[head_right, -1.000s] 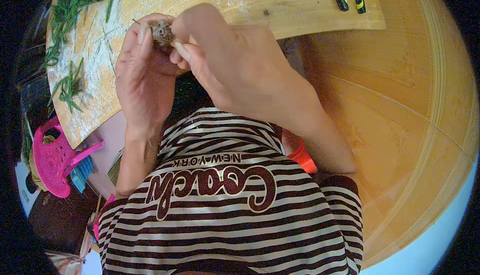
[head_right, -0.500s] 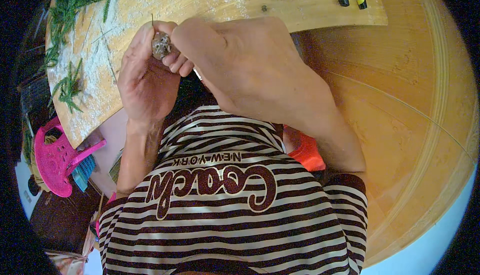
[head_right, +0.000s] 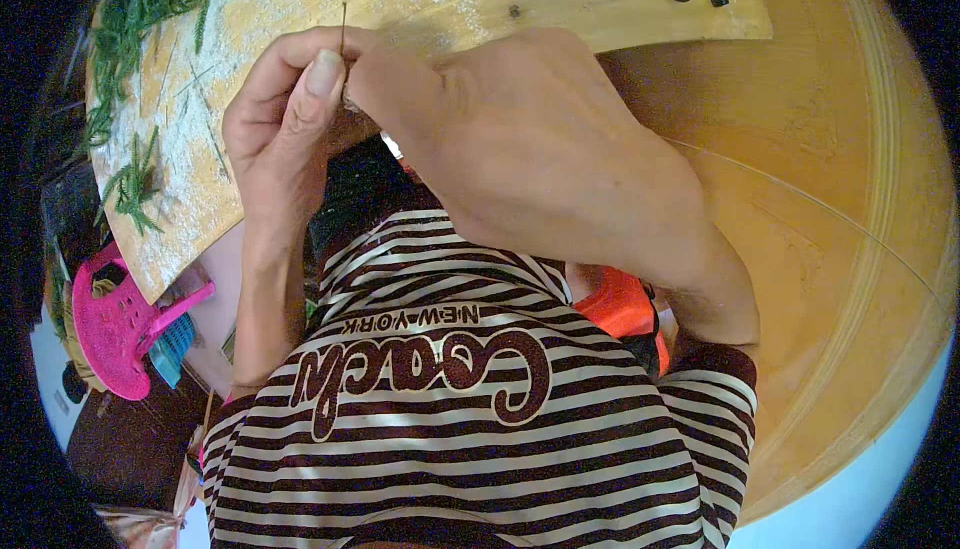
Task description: Attach small pinecones to evergreen branches using wire and pliers.
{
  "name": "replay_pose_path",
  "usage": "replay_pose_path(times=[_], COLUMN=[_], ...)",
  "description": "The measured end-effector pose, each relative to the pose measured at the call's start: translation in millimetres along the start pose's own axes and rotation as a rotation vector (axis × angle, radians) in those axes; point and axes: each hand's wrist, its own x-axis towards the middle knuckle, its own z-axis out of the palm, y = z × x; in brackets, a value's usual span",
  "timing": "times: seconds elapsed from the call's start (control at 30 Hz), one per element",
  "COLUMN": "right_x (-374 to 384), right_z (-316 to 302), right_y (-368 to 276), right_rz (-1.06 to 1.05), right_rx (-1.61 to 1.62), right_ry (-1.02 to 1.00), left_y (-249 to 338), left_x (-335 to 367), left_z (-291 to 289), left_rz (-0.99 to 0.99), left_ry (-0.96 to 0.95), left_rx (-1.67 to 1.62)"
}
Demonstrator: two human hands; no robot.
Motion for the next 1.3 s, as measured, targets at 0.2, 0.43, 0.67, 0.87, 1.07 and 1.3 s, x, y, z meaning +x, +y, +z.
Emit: replay_pose_path(times=[0.2,0.43,0.67,0.87,1.07,1.3], right_x=[-1,0,2,1,-2,-3], right_z=[-2,-4,0,8,7,8], right_y=[4,8,14,16,14,16], right_rz=[0.007,-0.027,-0.019,0.145,0.282,0.227], right_rx=[0.042,0.04,0.254,0.624,0.767,0.692], right_ry=[0.038,0.002,0.058,0.058,0.018,0.063], left_y=[-1,-2,-8,-10,-9,-4], left_x=[-7,-8,-7,-10,-11,-14], left_z=[-2,0,1,1,15,8], left_rz=[0.027,0.031,-0.009,-0.013,0.007,-0.083], left_ry=[-0.089,-0.071,-0.046,-0.024,0.071,-0.049], left_rx=[0.083,0.134,-0.148,-0.132,-0.153,0.051])
